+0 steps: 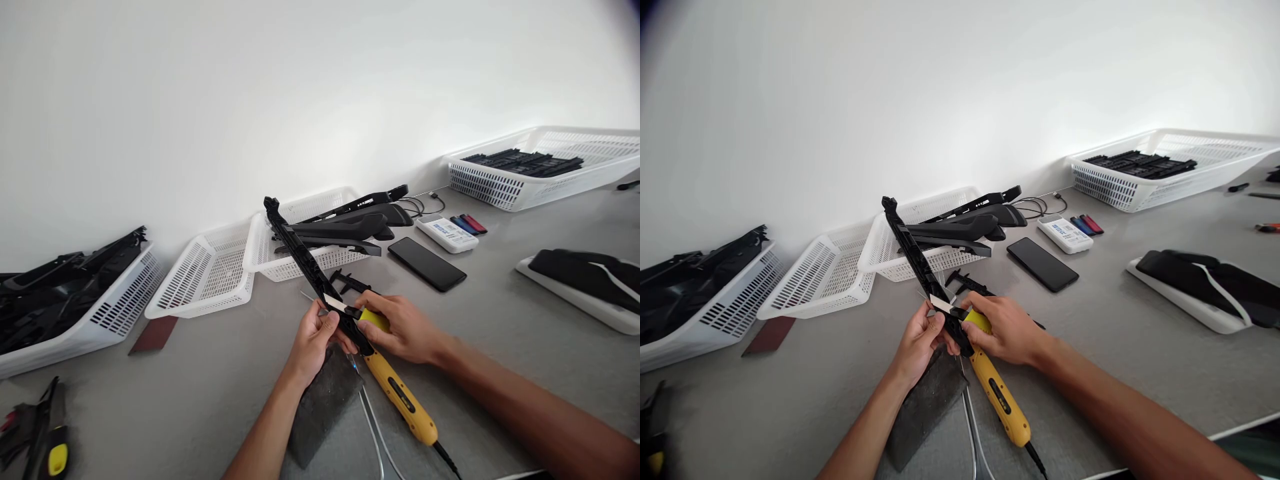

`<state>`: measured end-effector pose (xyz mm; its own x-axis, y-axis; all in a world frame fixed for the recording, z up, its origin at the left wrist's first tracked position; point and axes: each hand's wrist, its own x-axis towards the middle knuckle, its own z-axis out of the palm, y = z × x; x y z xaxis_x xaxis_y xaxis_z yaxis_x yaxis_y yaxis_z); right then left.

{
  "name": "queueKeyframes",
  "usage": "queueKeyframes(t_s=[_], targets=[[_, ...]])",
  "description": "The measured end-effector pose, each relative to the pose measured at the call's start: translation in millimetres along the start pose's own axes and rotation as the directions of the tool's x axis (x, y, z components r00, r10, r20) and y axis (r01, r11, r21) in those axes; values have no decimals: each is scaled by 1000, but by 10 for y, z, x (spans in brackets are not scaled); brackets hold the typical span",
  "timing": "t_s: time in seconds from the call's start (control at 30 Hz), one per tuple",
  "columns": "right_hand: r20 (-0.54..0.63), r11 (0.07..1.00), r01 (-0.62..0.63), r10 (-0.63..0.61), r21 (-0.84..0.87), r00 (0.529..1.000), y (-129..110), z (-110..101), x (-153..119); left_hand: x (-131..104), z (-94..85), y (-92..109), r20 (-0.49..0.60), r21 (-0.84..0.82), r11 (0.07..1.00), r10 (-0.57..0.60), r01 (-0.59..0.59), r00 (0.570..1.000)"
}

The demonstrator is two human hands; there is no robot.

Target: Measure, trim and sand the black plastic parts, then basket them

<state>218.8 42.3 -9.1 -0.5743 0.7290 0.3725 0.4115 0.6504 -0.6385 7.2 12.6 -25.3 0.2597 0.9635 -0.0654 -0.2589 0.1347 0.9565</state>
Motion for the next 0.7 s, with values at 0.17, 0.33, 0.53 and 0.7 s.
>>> queueKeyframes(t_s=[0.17, 0.33, 0.53, 0.7], targets=[[-1, 1000, -2, 2, -3, 1000, -2, 5, 1, 12, -15, -12, 11, 8, 1000, 7, -7, 1000], [-1, 1000, -19, 19, -11, 1000, 7, 21, -7, 14, -19, -14, 1, 13, 1000, 3, -4, 1000], [10, 999, -30, 30, 16, 1000, -2, 27, -8, 5, -13, -16, -5, 0, 1000, -9, 9, 1000], [14, 996, -60, 59, 60, 998, -17, 39, -11, 2, -5, -19, -9, -25, 999, -29, 29, 1000]])
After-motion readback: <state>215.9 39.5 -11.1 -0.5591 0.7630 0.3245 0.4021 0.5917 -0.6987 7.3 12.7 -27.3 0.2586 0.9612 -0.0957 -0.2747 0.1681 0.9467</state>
